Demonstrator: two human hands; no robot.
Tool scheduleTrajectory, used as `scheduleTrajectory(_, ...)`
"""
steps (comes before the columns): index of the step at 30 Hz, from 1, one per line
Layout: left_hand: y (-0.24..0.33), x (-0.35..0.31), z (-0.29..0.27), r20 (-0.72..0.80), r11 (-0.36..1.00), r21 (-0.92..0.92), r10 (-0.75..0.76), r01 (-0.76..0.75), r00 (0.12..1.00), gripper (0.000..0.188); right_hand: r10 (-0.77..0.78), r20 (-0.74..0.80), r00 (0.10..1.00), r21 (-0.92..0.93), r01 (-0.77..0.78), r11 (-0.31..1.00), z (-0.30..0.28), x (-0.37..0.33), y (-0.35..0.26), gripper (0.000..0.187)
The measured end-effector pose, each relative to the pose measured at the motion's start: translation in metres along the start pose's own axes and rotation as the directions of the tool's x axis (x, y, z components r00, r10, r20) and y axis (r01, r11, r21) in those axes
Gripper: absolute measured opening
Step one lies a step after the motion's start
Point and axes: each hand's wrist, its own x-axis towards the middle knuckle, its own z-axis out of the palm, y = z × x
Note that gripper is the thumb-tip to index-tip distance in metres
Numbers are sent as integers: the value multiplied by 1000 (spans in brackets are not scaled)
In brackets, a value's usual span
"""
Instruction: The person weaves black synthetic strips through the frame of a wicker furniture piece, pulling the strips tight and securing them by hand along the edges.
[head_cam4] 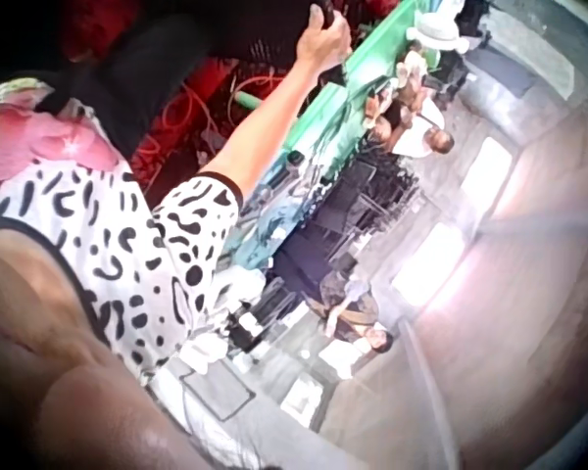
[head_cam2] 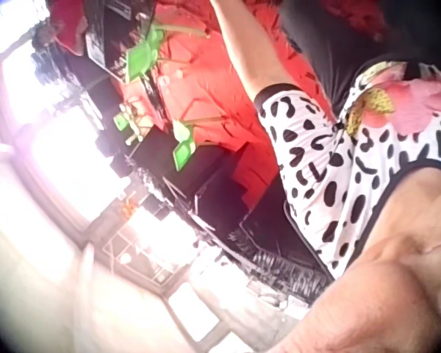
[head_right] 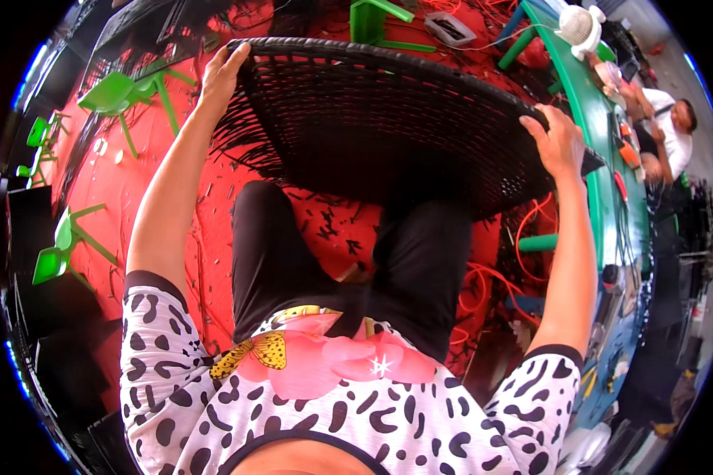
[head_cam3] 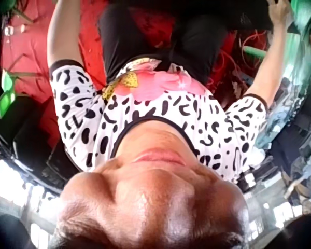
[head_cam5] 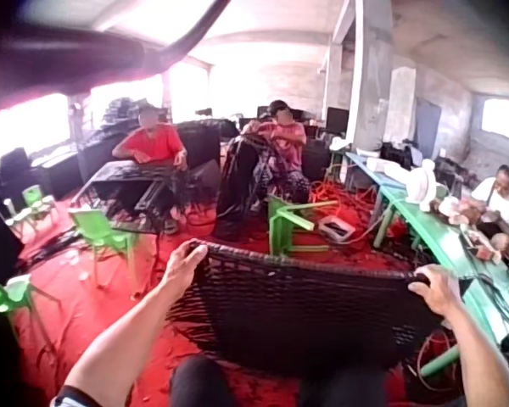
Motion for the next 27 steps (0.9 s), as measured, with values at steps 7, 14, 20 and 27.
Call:
scheduleTrajectory(7, 21, -7, 18, -63, 998, 43, -53, 56, 997, 34, 45, -37, 998, -62, -47, 997, -5, -6, 1, 44)
scheduleTrajectory(14, -31, 1, -1, -105, 961, 275, 10, 19, 994, 55, -9, -160, 987, -135, -13, 991, -4, -13, -2, 54)
scheduleTrajectory(20, -100, 7, -69, 19, 987, 139, 81, -83, 997, 51, -84, -432, 898, 80, 131, 988, -20, -29, -10, 47)
scheduleTrajectory(27, -66, -1, -42, -10, 995, -25, -92, 91, 996, 48, 604, -270, 749, 832, -134, 538, 0, -81, 72, 33)
